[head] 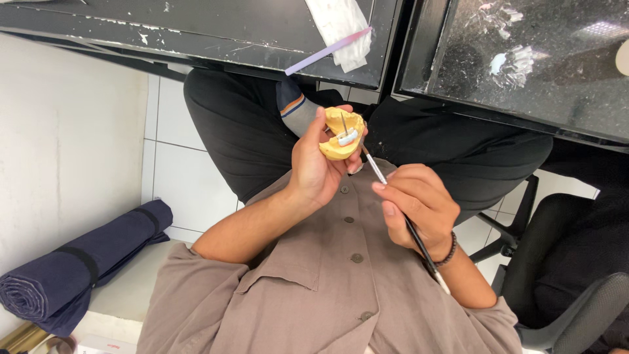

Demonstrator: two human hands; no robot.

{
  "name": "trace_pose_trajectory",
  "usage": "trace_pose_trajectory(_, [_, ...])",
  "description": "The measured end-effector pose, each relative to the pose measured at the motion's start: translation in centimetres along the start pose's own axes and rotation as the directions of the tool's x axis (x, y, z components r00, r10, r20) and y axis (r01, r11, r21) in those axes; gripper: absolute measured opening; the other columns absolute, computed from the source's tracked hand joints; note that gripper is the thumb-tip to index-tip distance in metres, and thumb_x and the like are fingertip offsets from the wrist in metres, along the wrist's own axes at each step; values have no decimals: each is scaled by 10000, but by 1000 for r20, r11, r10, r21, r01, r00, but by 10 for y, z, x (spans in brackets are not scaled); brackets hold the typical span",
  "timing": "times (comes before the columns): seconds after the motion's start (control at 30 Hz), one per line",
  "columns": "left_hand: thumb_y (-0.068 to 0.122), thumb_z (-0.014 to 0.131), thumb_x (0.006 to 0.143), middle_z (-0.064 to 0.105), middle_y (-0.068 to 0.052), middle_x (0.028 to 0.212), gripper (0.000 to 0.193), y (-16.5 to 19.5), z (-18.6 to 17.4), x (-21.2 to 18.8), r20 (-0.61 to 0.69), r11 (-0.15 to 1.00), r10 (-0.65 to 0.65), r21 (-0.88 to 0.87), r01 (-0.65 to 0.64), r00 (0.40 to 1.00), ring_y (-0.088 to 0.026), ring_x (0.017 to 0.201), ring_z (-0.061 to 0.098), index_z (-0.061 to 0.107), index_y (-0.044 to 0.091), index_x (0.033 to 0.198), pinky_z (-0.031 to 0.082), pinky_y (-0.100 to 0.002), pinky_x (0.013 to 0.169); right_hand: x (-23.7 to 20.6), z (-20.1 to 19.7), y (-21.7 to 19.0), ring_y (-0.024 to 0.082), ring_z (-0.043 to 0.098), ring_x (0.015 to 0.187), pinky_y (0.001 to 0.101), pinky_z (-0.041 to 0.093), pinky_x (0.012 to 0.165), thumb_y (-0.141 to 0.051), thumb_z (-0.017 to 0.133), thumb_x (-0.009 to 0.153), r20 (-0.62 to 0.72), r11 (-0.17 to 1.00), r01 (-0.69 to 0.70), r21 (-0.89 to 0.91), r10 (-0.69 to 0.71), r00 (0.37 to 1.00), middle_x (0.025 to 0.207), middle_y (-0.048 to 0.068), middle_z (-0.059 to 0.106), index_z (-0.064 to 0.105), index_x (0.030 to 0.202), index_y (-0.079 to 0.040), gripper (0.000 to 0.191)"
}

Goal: The person holds a yellow dental impression model with a prosthetic tooth in one hand and uses a fine brush to apply and shape porcelain/ceramic material on the prosthesis. They rotate the model, dip the brush, and work on different surfaces of the tooth throughout the episode.

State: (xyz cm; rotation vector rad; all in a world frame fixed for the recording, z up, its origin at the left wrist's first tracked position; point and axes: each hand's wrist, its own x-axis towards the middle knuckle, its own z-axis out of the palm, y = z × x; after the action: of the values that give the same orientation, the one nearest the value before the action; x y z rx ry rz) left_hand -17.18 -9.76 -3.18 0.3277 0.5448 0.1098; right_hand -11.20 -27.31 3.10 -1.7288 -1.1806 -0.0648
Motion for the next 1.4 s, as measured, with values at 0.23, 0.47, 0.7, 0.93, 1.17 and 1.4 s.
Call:
trace_pose_trajectory(0.23, [451,350,1127,677,-160,1061,509,-6,1,-2,-57,998,61,18,-60,997,-182,739,621,530,35,1357,484,-334,586,5,16,1,285,723,871,367,602,763,123,763,799,-57,999,23,36,-21,998,922,152,730,638,1046,10,299])
trace_pose_trajectory(0.47, [458,325,1125,660,-161,1035,511,-7,5,-3,-14,997,63,48,-62,998,-193,713,610,514,42,1353,508,-349,601,8,18,5,291,714,860,359,590,727,103,801,782,-30,999,51,-4,-52,998,919,149,721,653,1028,14,300])
trace_pose_trajectory(0.7, [455,329,1131,657,-167,1043,510,-6,7,-5,-7,997,67,49,-67,998,-194,714,603,510,34,1357,502,-353,599,6,16,4,291,712,858,356,590,716,103,795,786,-38,999,45,1,-45,998,915,147,718,654,1029,14,295])
trace_pose_trajectory(0.93, [460,335,1127,658,-167,1044,514,-6,7,-6,4,996,68,54,-68,998,-198,712,607,512,38,1360,500,-352,596,6,15,4,293,711,856,355,593,710,106,798,782,-41,999,49,1,-48,998,912,148,717,656,1024,13,295])
trace_pose_trajectory(1.17, [462,338,1129,657,-167,1039,516,-6,8,-6,11,996,72,57,-72,997,-201,708,606,517,36,1360,500,-349,595,6,14,3,292,709,850,348,593,710,103,799,778,-35,999,52,-3,-52,998,920,148,718,661,1024,15,296])
trace_pose_trajectory(1.4, [462,330,1127,656,-165,1038,517,-5,9,-8,0,996,64,64,-64,998,-200,709,604,517,37,1356,498,-345,590,6,12,0,293,715,858,356,596,716,110,789,780,-30,999,47,-15,-47,998,924,138,715,666,1025,8,292])
